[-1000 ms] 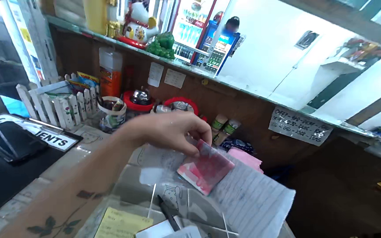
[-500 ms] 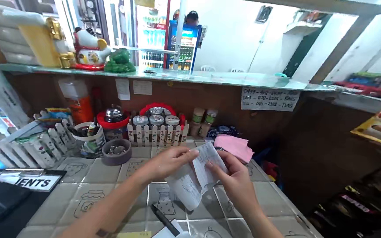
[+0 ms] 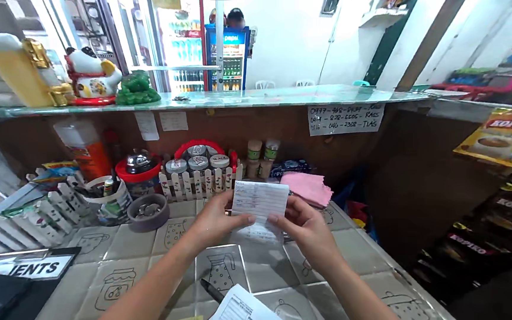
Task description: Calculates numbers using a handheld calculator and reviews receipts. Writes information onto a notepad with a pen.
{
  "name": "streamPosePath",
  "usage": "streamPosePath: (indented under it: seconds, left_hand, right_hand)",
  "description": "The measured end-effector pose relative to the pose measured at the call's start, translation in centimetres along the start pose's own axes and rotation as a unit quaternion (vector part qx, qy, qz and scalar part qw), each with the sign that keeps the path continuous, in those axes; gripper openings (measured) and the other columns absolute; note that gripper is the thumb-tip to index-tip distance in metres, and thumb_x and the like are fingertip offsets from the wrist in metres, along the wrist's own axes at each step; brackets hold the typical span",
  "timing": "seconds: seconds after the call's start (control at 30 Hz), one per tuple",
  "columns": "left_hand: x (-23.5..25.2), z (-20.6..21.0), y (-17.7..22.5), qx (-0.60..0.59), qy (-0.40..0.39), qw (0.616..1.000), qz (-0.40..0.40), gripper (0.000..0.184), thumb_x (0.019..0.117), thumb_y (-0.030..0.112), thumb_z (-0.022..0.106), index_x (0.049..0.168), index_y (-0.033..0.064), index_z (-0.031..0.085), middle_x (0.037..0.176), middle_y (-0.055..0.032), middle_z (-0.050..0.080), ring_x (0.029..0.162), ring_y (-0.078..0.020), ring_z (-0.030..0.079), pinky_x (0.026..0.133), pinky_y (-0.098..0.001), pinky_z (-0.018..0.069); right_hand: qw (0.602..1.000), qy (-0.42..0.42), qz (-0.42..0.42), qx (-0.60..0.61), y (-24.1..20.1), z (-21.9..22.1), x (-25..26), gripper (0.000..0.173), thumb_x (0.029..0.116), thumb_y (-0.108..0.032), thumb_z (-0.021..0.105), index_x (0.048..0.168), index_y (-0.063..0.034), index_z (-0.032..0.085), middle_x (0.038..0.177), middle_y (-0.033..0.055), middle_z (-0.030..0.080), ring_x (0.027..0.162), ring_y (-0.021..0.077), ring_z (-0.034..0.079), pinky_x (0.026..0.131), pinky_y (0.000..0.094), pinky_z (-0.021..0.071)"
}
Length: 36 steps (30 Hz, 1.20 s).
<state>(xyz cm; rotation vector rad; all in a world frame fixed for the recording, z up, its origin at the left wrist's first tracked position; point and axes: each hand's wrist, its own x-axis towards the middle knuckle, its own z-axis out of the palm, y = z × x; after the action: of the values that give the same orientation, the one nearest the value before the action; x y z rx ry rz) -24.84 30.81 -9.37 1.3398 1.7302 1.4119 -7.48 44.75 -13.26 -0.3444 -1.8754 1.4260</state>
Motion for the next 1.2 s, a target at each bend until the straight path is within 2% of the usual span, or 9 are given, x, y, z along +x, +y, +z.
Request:
streamPosePath:
  seconds: [0.17,0.27,0.33,0.43,0.5,0.6,0.83,1.07,1.2]
  left_hand:
    - [-0.1,-0.4,0.0,-0.11,-0.051,0.992,0.017,0.028,0.0991,0.0,0.054,0.125,0.0057,0.061,0.108,-0.0058,0.069,0.089,-0.012,0.068,0.078,-0.0298,0.0588]
    - [0.1,-0.8,-0.4,-0.227,-0.125,0.964,-0.065,0.048,0.1082,0.031,0.025,0.144,0.012,0.051,0.12,-0.0073,0.068,0.097,-0.0148,0.07,0.082,-0.033,0.0591]
    - [0.1,-0.5,-0.4,-0.199,-0.135,0.965,-0.101,0.046,0.1101,0.036,0.032,0.151,0.0162,0.041,0.122,-0.0074,0.069,0.098,-0.0153,0.071,0.084,-0.0336,0.0594]
    - [0.0,-0.1,-0.5,-0.066,-0.04,0.994,-0.081,0.069,0.0999,0.009,0.062,0.158,0.023,0.027,0.12,-0.0119,0.07,0.092,-0.0206,0.072,0.08,-0.0371,0.0598]
    - [0.2,-0.7,-1.8,0.03,0.045,0.998,-0.042,0.07,0.0969,0.005,0.066,0.155,0.0217,0.031,0.126,-0.0162,0.067,0.096,-0.0282,0.071,0.081,-0.0457,0.0596]
    - [1.0,-1.9,-5.0,0.137,0.078,0.987,-0.016,0.046,0.1,0.007,0.062,0.144,0.0116,0.049,0.134,-0.0181,0.061,0.108,-0.0327,0.068,0.09,-0.0537,0.056]
    - [1.4,-0.4,-7.2,0.246,0.056,0.966,-0.056,0.044,0.1015,0.018,0.062,0.143,0.0056,0.053,0.137,-0.0213,0.058,0.124,-0.0364,0.059,0.104,-0.0551,0.0481]
    - [1.5,-0.9,-8.3,0.252,0.09,0.96,-0.078,0.054,0.0959,0.028,0.07,0.142,0.0053,0.052,0.15,-0.0261,0.039,0.125,-0.0399,0.056,0.1,-0.0535,0.0512]
    - [-0.9,-3.0,-5.0,0.301,0.11,0.946,-0.051,0.044,0.0969,0.023,0.068,0.129,-0.0039,0.055,0.138,-0.0291,0.048,0.123,-0.0427,0.055,0.1,-0.0573,0.0494]
  right_hand:
    - [0.997,0.011,-0.074,-0.019,0.4,0.1,-0.1,0.02,0.0918,-0.006,0.066,0.109,-0.0126,0.072,0.099,0.0,0.073,0.08,0.0094,0.068,0.067,0.0266,0.0584]
    - [0.986,0.054,-0.148,-0.058,0.9,-0.3,0.0,0.018,0.0899,-0.004,0.063,0.102,-0.0127,0.074,0.108,-0.0007,0.073,0.09,0.009,0.069,0.074,0.0253,0.0596]
    - [0.978,0.064,-0.171,-0.1,1.3,-0.4,0.1,0.019,0.089,-0.004,0.063,0.101,-0.0121,0.075,0.112,-0.0002,0.071,0.096,0.0102,0.069,0.077,0.0269,0.06]
    - [0.98,0.036,-0.1,-0.167,1.3,-0.9,0.5,0.03,0.0961,-0.007,0.06,0.124,-0.0112,0.07,0.125,0.0043,0.068,0.105,0.0155,0.068,0.086,0.0369,0.0598]
    - [0.955,0.007,-0.031,-0.296,1.7,-1.9,0.8,0.048,0.0985,-0.03,0.065,0.144,-0.0171,0.056,0.141,0.0103,0.058,0.125,0.027,0.059,0.101,0.054,0.0507]
    - [0.872,-0.033,0.076,-0.483,3.1,-3.3,0.7,0.096,0.0761,-0.069,0.078,0.156,-0.0286,0.043,0.161,0.0246,0.034,0.144,0.0497,0.037,0.105,0.0772,0.0314]
    - [0.883,0.033,0.012,-0.468,4.4,-2.0,0.7,0.079,0.0785,-0.053,0.072,0.148,-0.0197,0.054,0.145,0.0248,0.051,0.121,0.047,0.057,0.089,0.0699,0.0456]
    - [0.902,-0.075,-0.042,-0.423,3.9,2.1,-0.6,0.064,0.0791,-0.054,0.074,0.133,-0.0206,0.068,0.147,0.0211,0.05,0.122,0.0422,0.057,0.092,0.0652,0.0475]
    - [0.883,-0.086,-0.095,-0.452,3.4,1.5,-0.7,0.066,0.0821,-0.063,0.073,0.13,-0.0177,0.07,0.147,0.0203,0.052,0.133,0.0428,0.05,0.103,0.0691,0.0383]
